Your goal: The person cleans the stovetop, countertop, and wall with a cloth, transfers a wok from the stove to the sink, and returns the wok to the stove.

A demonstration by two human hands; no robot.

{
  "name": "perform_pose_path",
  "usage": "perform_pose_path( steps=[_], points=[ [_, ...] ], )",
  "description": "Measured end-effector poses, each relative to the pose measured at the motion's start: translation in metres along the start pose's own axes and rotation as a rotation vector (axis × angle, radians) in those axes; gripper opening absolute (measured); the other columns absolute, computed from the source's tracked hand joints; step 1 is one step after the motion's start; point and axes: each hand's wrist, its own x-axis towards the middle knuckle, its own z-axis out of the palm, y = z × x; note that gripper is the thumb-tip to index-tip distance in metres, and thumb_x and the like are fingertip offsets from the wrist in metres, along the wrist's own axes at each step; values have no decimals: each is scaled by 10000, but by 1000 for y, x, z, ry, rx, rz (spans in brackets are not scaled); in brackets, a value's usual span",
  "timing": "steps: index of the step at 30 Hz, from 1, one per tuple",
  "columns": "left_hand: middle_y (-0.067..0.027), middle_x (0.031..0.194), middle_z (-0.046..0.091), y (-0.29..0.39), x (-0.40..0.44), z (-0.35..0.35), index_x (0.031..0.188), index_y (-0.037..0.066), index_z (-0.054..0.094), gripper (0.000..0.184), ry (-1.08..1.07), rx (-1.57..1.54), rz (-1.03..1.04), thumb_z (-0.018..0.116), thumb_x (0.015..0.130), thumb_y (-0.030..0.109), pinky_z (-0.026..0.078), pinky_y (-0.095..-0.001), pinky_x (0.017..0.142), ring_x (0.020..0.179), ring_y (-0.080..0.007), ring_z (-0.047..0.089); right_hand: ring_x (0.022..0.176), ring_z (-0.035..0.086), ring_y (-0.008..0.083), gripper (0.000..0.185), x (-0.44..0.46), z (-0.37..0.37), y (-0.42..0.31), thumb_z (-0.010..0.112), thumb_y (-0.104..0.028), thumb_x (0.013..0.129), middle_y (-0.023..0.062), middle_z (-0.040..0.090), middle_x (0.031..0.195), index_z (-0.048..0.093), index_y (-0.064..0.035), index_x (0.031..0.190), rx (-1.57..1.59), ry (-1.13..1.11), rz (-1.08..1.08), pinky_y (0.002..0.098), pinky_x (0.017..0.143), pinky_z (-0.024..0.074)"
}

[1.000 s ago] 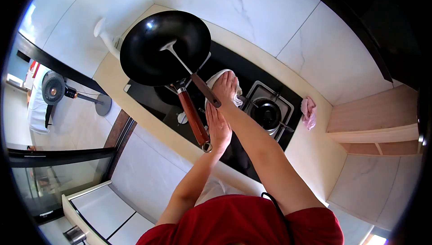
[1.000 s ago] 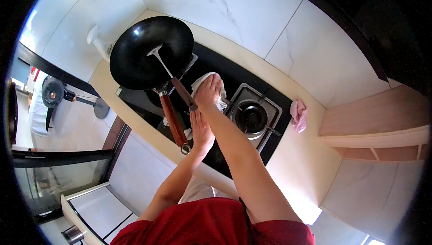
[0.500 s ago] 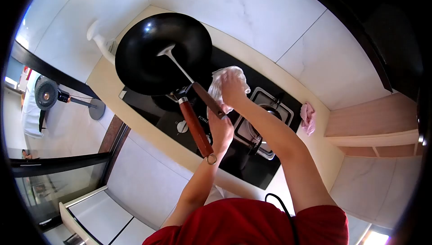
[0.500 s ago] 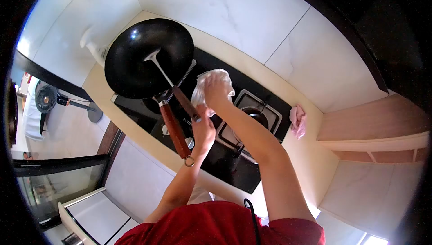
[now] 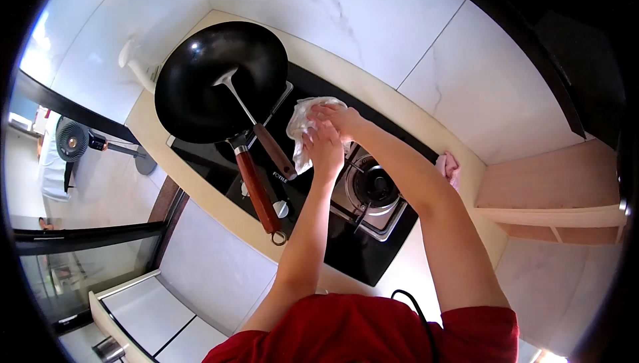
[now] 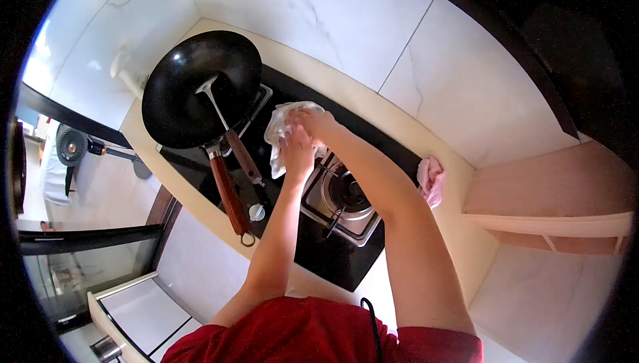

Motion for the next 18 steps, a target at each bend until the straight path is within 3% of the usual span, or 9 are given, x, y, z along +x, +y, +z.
perform_pose_path(
  steps=[2, 3, 6, 8, 10, 11, 14, 17, 18],
  points=[
    [-305, 1408, 261, -5, 18, 6, 1395, -22, 251, 618, -83, -16, 245, 207, 970, 424, 159, -580, 1057, 1270, -505, 282, 1356, 261, 246, 670, 0, 4, 12, 508, -502, 821, 37, 224, 1495, 308, -259, 1412, 107, 41, -36, 432, 1035, 348],
    [-297, 1389, 308, 9, 20, -3, 1374, -46, 275, 622, -136, 46, 199, 176, 967, 413, 184, -554, 1060, 1248, -480, 336, 1359, 241, 286, 716, 4, 14, 24, 541, -513, 798, 83, 256, 1477, 329, -195, 1404, 110, 92, -161, 440, 1087, 260],
    [-282, 1371, 351, 6, 53, 25, 1360, -44, 303, 628, -178, -147, 42, 138, 960, 411, 206, -495, 1073, 1260, -433, 348, 1360, 223, 312, 805, 12, 32, 55, 665, -488, 694, 137, 325, 1433, 412, -96, 1350, -3, 214, -377, 438, 1118, 180],
    [-270, 1357, 380, 2, 68, 37, 1364, -43, 302, 653, -276, -398, -106, 106, 951, 424, 206, -433, 1088, 1280, -395, 337, 1358, 224, 319, 770, 5, 29, 68, 673, -470, 686, 120, 343, 1426, 448, -98, 1322, 57, 260, -427, 445, 1116, 181],
    [-270, 1386, 337, 25, 64, 21, 1391, -36, 251, 667, -475, -295, -94, 112, 948, 442, 184, -415, 1100, 1301, -408, 299, 1350, 225, 343, 679, -4, 27, 79, 605, -428, 760, 109, 323, 1437, 431, -102, 1331, 34, 143, -320, 444, 1109, 207],
    [-261, 1401, 318, 33, 60, 28, 1405, -12, 233, 667, -388, -198, -95, 114, 945, 456, 188, -416, 1102, 1301, -419, 293, 1350, 225, 343, 679, -9, 27, 85, 605, -428, 760, 109, 323, 1437, 431, -102, 1331, 33, 145, -316, 444, 1109, 207],
    [-250, 1400, 327, 9, 90, 85, 1410, 3, 228, 658, -449, -230, 16, 125, 946, 458, 210, -437, 1093, 1299, -424, 293, 1337, 257, 335, 620, -17, 51, 126, 606, -403, 761, 88, 365, 1413, 478, -110, 1293, -195, 168, -337, 440, 1107, 216],
    [-245, 1385, 353, 53, 65, 56, 1385, -4, 276, 638, -449, -115, 131, 153, 951, 448, 234, -461, 1079, 1288, -428, 306, 1310, 309, 320, 596, -33, 81, 166, 640, -351, 735, 74, 406, 1386, 498, -135, 1272, 166, 86, -292, 437, 1101, 235],
    [-245, 1377, 365, 60, 56, 53, 1364, -15, 310, 627, -431, -35, 185, 169, 955, 439, 243, -470, 1072, 1280, -431, 314, 1286, 337, 325, 600, -48, 78, 164, 656, -312, 721, 89, 426, 1362, 496, -129, 1269, 131, 94, -252, 430, 1094, 256]
  ],
)
